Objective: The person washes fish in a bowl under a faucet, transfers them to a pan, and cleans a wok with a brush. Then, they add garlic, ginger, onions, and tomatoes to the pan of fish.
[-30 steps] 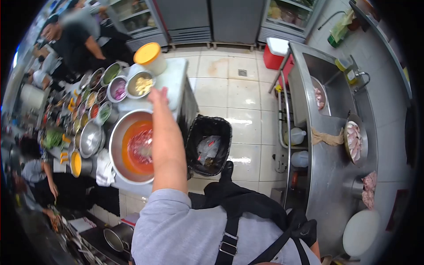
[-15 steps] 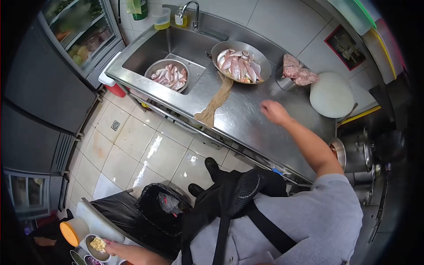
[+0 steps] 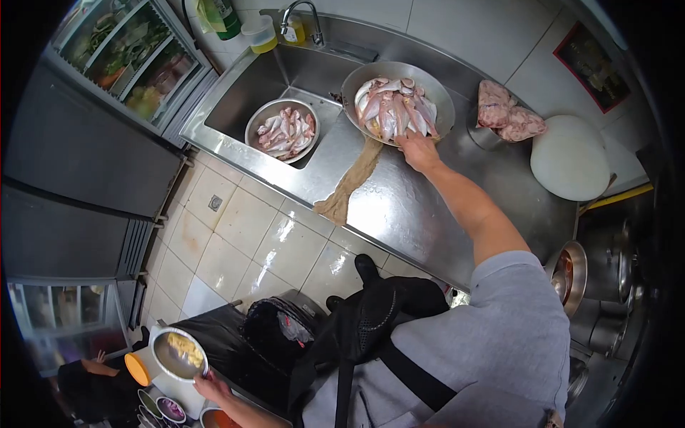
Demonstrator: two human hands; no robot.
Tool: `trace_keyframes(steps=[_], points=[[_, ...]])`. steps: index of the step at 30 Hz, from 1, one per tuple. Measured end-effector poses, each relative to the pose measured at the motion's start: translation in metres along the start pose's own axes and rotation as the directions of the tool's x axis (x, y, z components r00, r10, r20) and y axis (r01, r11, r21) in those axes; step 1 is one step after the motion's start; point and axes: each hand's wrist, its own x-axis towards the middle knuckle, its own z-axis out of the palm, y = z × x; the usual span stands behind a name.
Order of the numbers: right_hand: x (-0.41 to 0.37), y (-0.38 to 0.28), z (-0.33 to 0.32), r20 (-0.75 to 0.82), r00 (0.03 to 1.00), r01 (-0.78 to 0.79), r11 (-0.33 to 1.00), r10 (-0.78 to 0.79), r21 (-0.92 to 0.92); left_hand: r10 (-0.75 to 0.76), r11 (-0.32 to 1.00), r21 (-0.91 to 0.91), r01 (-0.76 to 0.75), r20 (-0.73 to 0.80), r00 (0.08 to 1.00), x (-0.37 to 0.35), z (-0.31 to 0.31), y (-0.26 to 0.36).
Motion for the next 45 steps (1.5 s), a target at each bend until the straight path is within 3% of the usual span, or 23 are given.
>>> trace_keyframes(steps=[6,14,16,20,22,23,24,25,26,28,30,31,32,33,35,43,45], points=[[-0.037,-0.005,-0.007,-0.003,1.000,0.014,1.000,-0.014,0.026,-0.089,0.996,0.020,0.088,0.336,0.937,-0.084,0.091,0.030],[-0.174,-0.031,-0.049,0.122,0.992,0.031,0.999,-0.034,0.028,-0.163,0.986,0.084,0.146,0.692,0.703,-0.157,0.175,0.006],[-0.199,-0.042,-0.056,0.133,0.990,0.034,0.999,-0.038,0.030,-0.194,0.973,0.061,0.224,0.744,0.640,-0.174,0.192,0.002],[-0.234,-0.058,-0.081,0.278,0.959,0.038,0.998,-0.053,0.059,-0.200,0.957,0.070,0.280,0.860,0.470,-0.212,0.211,0.007],[-0.230,-0.061,-0.108,0.553,0.830,0.087,0.996,-0.074,0.003,-0.226,0.919,0.112,0.378,0.935,0.274,-0.228,0.216,0.014],[-0.219,-0.061,-0.122,0.621,0.782,0.016,0.997,-0.058,0.073,-0.281,0.898,0.170,0.405,0.931,0.231,-0.234,0.217,0.007],[-0.209,-0.064,-0.136,0.683,0.729,-0.067,0.987,-0.050,0.144,-0.283,0.901,0.177,0.397,0.932,0.226,-0.243,0.214,0.008],[-0.206,-0.075,-0.151,0.435,0.891,0.027,0.970,-0.133,0.241,-0.314,0.892,0.205,0.404,0.922,0.225,-0.254,0.212,0.011],[-0.202,-0.090,-0.167,0.142,0.971,0.140,0.943,-0.190,0.302,-0.345,0.883,0.235,0.406,0.911,0.225,-0.265,0.211,0.016],[-0.184,-0.135,-0.201,-0.163,0.934,0.356,0.837,-0.316,0.416,-0.347,0.895,0.251,0.368,0.911,0.222,-0.285,0.204,0.025],[-0.167,-0.179,-0.219,-0.105,0.827,0.502,0.641,-0.553,0.580,-0.408,0.897,0.335,0.287,0.878,0.250,-0.307,0.202,0.029],[-0.167,-0.193,-0.202,-0.038,0.805,0.493,0.633,-0.592,0.596,-0.374,0.913,0.312,0.264,0.899,0.229,-0.317,0.201,0.026],[-0.167,-0.203,-0.192,-0.054,0.738,0.590,0.604,-0.673,0.536,-0.391,0.905,0.339,0.257,0.900,0.191,-0.328,0.199,0.025],[-0.164,-0.213,-0.170,0.047,0.715,0.608,0.653,-0.698,0.451,-0.414,0.889,0.356,0.287,0.893,0.174,-0.334,0.197,0.021],[-0.170,-0.216,-0.156,0.173,0.681,0.642,0.694,-0.712,0.327,-0.399,0.894,0.319,0.314,0.886,0.236,-0.356,0.192,0.017],[-0.200,-0.209,-0.116,0.123,0.666,0.686,0.669,-0.736,0.286,-0.356,0.926,0.248,0.285,0.828,0.434,-0.396,0.169,-0.003],[-0.198,-0.202,-0.132,0.151,0.668,0.671,0.677,-0.729,0.302,-0.353,0.926,0.249,0.284,0.840,0.413,-0.403,0.171,0.002]])
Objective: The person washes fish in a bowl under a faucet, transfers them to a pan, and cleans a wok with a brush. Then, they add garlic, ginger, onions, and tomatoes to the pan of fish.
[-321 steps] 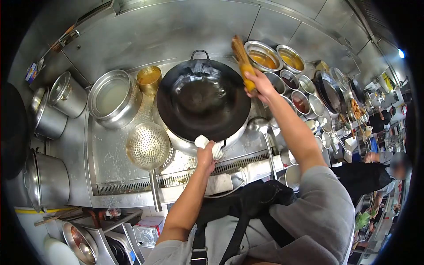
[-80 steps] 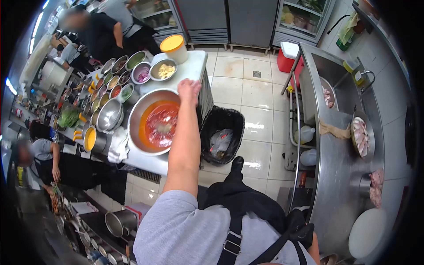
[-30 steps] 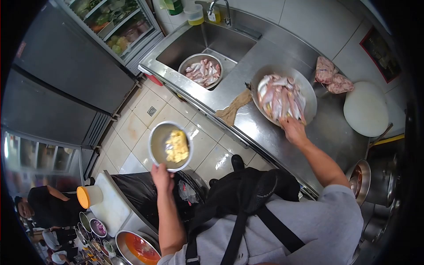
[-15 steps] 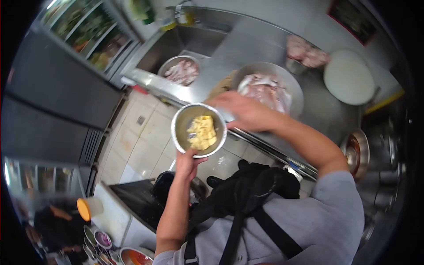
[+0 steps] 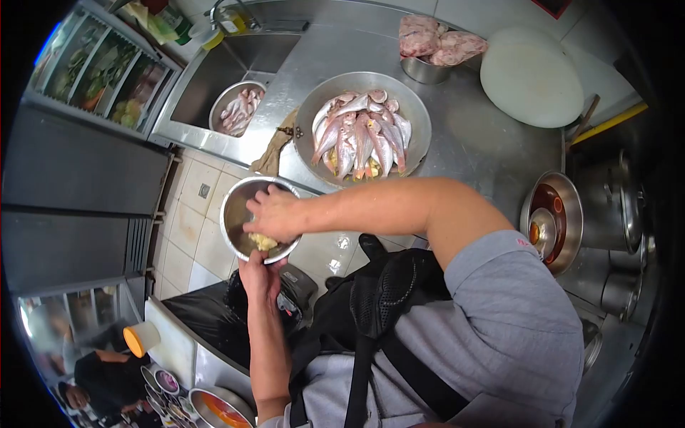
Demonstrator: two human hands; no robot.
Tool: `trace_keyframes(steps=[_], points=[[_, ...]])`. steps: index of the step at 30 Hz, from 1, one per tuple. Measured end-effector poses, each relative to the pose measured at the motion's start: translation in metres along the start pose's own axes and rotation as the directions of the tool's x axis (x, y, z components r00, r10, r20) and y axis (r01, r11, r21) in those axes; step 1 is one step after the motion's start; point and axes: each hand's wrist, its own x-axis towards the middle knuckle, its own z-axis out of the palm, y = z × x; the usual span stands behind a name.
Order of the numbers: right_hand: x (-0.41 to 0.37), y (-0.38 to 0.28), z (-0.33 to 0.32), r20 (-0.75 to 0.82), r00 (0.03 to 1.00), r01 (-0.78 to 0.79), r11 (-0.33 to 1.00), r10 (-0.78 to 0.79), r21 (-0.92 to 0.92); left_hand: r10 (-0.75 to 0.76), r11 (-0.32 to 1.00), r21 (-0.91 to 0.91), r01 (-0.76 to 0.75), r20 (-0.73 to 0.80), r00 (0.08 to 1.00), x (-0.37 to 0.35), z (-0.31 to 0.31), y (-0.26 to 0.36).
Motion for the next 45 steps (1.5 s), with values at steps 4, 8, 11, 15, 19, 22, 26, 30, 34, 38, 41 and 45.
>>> trace_keyframes(steps=[4,8,11,15,19,22,26,30,34,38,41,45], points=[[0.004,0.027,-0.058,0.307,0.951,0.008,0.995,-0.038,0.098,-0.018,0.993,0.116,0.011,0.061,0.998,-0.005,0.028,0.021],[-0.010,0.040,-0.115,0.371,0.928,-0.055,0.994,0.016,0.094,-0.021,0.998,0.058,0.010,0.192,0.981,0.008,0.034,0.032],[-0.035,0.033,-0.080,0.272,0.962,0.007,0.996,0.019,-0.094,-0.008,0.996,0.082,-0.019,0.318,0.948,0.005,0.052,0.043],[-0.062,0.041,-0.053,0.072,0.991,-0.109,0.992,0.114,-0.068,-0.019,0.993,0.116,-0.028,0.378,0.926,0.012,0.083,0.026],[-0.090,0.060,-0.047,0.047,0.962,-0.269,0.963,0.270,-0.031,-0.027,0.985,0.168,-0.035,0.355,0.934,0.020,0.125,0.007],[-0.107,0.084,-0.048,0.005,0.959,-0.283,0.959,0.283,-0.032,-0.018,0.981,0.186,-0.056,0.374,0.927,0.025,0.157,0.009],[-0.112,0.129,-0.060,-0.030,0.959,-0.283,0.959,0.282,-0.028,-0.050,0.977,0.211,-0.040,0.405,0.913,0.042,0.192,0.015],[-0.110,0.185,-0.072,-0.372,0.888,-0.213,0.958,0.272,0.193,0.004,0.986,0.153,-0.068,0.384,0.924,0.056,0.208,0.015],[-0.125,0.197,-0.104,-0.463,0.794,-0.243,0.904,0.393,0.352,0.011,0.986,0.149,-0.071,0.372,0.928,0.071,0.189,0.009],[-0.143,0.218,-0.106,-0.370,0.714,-0.471,0.799,0.594,0.375,0.018,0.988,0.143,-0.067,0.315,0.949,0.074,0.167,0.012],[-0.162,0.240,-0.083,-0.364,0.764,-0.381,0.827,0.533,0.413,0.040,0.992,0.103,-0.069,0.259,0.965,0.078,0.144,0.019],[-0.170,0.240,-0.075,-0.313,0.751,-0.428,0.790,0.581,0.438,0.098,0.991,0.070,-0.117,0.231,0.968,0.085,0.120,0.026]])
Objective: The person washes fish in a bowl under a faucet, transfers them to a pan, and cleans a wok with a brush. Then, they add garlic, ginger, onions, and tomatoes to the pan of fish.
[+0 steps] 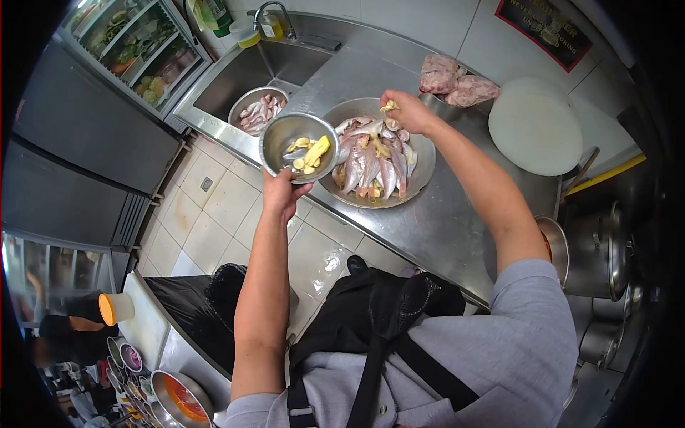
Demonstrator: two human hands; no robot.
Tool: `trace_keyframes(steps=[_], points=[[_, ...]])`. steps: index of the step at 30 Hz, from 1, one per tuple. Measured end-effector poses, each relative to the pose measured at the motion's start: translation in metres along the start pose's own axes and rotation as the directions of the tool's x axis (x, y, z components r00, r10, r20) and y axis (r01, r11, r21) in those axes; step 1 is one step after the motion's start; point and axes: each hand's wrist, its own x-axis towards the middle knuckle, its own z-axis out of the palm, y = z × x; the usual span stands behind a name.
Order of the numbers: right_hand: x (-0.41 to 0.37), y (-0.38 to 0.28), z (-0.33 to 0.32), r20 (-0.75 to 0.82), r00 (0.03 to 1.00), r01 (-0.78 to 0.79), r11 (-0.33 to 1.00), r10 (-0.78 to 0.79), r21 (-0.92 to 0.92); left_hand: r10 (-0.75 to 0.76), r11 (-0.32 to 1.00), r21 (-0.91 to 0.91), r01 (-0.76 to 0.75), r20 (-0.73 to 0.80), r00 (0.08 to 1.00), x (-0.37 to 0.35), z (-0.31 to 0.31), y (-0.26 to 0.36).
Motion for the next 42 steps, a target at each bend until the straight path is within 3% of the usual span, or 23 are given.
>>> trace_keyframes(steps=[6,8,10,12,13,17,19,22,23,24,26,27,29,32,33,34,35,36,37,38,40,42], points=[[-0.007,-0.044,0.003,-0.131,0.971,-0.227,0.946,0.201,-0.229,-0.005,1.000,-0.020,0.004,-0.056,0.998,-0.022,0.000,0.013],[-0.008,-0.059,0.004,0.022,0.950,-0.295,0.915,0.313,-0.275,0.000,1.000,-0.012,-0.001,-0.043,0.999,-0.027,0.001,0.017],[-0.008,-0.057,0.012,0.060,0.944,-0.293,0.906,0.325,-0.307,-0.010,1.000,0.000,0.010,-0.032,0.999,-0.030,0.000,0.017],[-0.009,-0.034,0.028,0.130,0.988,-0.083,0.996,0.086,-0.027,-0.007,1.000,-0.006,0.007,-0.034,0.999,-0.029,-0.005,0.015],[-0.011,-0.035,0.027,0.142,0.990,0.003,1.000,-0.002,-0.002,-0.009,1.000,-0.004,0.009,-0.040,0.999,-0.028,-0.008,0.015],[-0.003,-0.047,0.007,0.127,0.987,-0.093,0.995,0.098,-0.044,0.006,1.000,-0.013,-0.007,-0.065,0.998,-0.029,-0.013,0.017],[0.013,-0.049,-0.005,-0.060,0.958,-0.287,0.950,0.282,-0.122,-0.012,1.000,-0.011,0.011,-0.081,0.997,-0.028,-0.015,0.015],[0.025,-0.029,-0.003,-0.131,0.962,-0.257,0.959,0.242,-0.121,-0.028,1.000,0.000,0.028,-0.087,0.996,-0.029,-0.022,0.012],[0.029,0.000,0.014,-0.098,0.986,-0.140,0.987,0.132,-0.081,-0.031,1.000,-0.008,0.031,-0.062,0.998,-0.030,-0.022,0.012],[0.028,0.020,0.024,-0.094,0.986,-0.144,0.986,0.136,-0.081,-0.036,0.999,-0.016,0.036,-0.036,0.999,-0.030,-0.022,0.011],[0.018,0.032,0.034,0.056,0.998,0.030,0.971,-0.017,-0.235,-0.039,0.999,-0.019,0.039,-0.044,0.998,-0.032,-0.026,0.007],[0.017,0.040,0.033,0.064,0.998,0.029,0.972,-0.014,-0.234,-0.030,0.999,-0.026,0.029,-0.052,0.998,-0.031,-0.029,0.006],[0.007,0.009,0.007,-0.206,0.966,-0.180,0.978,0.156,-0.104,-0.031,0.999,-0.040,0.028,-0.074,0.997,-0.030,-0.039,0.003],[-0.005,-0.010,-0.009,-0.313,0.901,-0.323,0.946,0.301,-0.021,-0.029,0.998,-0.055,0.024,-0.105,0.994,-0.027,-0.047,0.001],[-0.011,0.004,0.004,-0.271,0.937,-0.272,0.946,0.219,-0.176,-0.011,0.998,-0.065,0.002,-0.126,0.992,-0.025,-0.049,0.000],[-0.021,0.018,0.015,-0.261,0.938,-0.277,0.945,0.227,-0.172,0.003,0.997,-0.073,-0.014,-0.151,0.989,-0.026,-0.052,-0.002],[-0.034,0.029,0.025,0.037,0.985,-0.151,0.938,0.171,-0.312,-0.003,0.997,-0.078,-0.010,-0.168,0.986,-0.025,-0.055,-0.003],[-0.041,0.039,0.034,0.338,0.932,0.017,0.916,0.130,-0.400,-0.016,0.997,-0.077,0.002,-0.177,0.984,-0.025,-0.056,-0.004],[-0.040,0.039,0.038,0.244,0.936,-0.139,0.901,0.255,-0.411,-0.024,0.997,-0.073,0.013,-0.163,0.986,-0.025,-0.058,-0.005],[-0.038,0.028,0.037,0.255,0.935,-0.127,0.904,0.246,-0.408,-0.026,0.997,-0.073,0.015,-0.153,0.988,-0.025,-0.061,-0.005],[-0.030,-0.003,0.040,0.018,0.999,-0.034,0.984,0.038,-0.175,-0.012,0.998,-0.058,0.002,-0.167,0.986,-0.029,-0.058,-0.004],[-0.021,-0.051,0.057,0.022,0.981,0.191,0.981,-0.190,-0.028,0.027,1.000,0.003,-0.027,-0.107,0.994,-0.029,-0.044,-0.003]])
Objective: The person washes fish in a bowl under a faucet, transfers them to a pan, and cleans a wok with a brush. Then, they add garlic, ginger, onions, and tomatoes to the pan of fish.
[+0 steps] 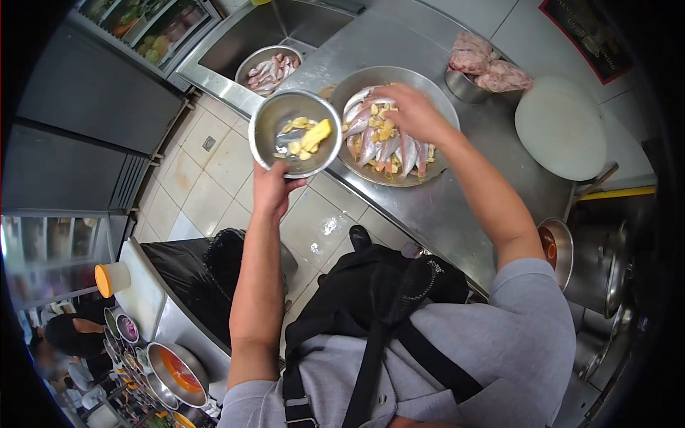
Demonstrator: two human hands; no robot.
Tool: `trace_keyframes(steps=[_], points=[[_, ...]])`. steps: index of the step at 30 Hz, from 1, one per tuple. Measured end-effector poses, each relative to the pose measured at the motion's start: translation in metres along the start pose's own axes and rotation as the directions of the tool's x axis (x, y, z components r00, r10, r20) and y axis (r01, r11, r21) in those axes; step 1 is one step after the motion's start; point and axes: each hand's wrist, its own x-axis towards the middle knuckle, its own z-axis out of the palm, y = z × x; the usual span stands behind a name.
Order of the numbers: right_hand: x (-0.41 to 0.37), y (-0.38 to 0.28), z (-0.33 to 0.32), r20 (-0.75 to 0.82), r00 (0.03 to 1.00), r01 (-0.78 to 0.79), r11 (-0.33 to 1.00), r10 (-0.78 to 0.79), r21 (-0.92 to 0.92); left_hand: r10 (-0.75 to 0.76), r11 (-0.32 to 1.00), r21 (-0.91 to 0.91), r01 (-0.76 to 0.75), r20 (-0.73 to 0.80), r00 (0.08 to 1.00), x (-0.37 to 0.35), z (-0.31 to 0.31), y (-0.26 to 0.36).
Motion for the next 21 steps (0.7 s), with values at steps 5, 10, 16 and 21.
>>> trace_keyframes(steps=[5,10,16,21], points=[[0.037,-0.094,0.028,0.229,0.953,0.252,0.939,-0.198,-0.235,-0.004,0.998,0.059,-0.004,0.125,0.992,0.001,0.045,0.003],[0.036,-0.060,0.042,0.359,0.933,0.198,0.885,-0.038,-0.421,-0.077,0.989,0.136,0.054,0.169,0.983,0.007,0.066,0.003],[0.034,-0.039,-0.003,0.073,0.996,-0.060,0.989,0.050,0.136,-0.087,0.996,0.044,0.081,0.152,0.984,0.034,0.039,-0.015],[0.008,0.029,0.014,-0.101,0.949,-0.208,0.837,0.297,0.506,-0.071,0.996,0.051,0.077,-0.115,0.991,0.097,-0.026,-0.048]])
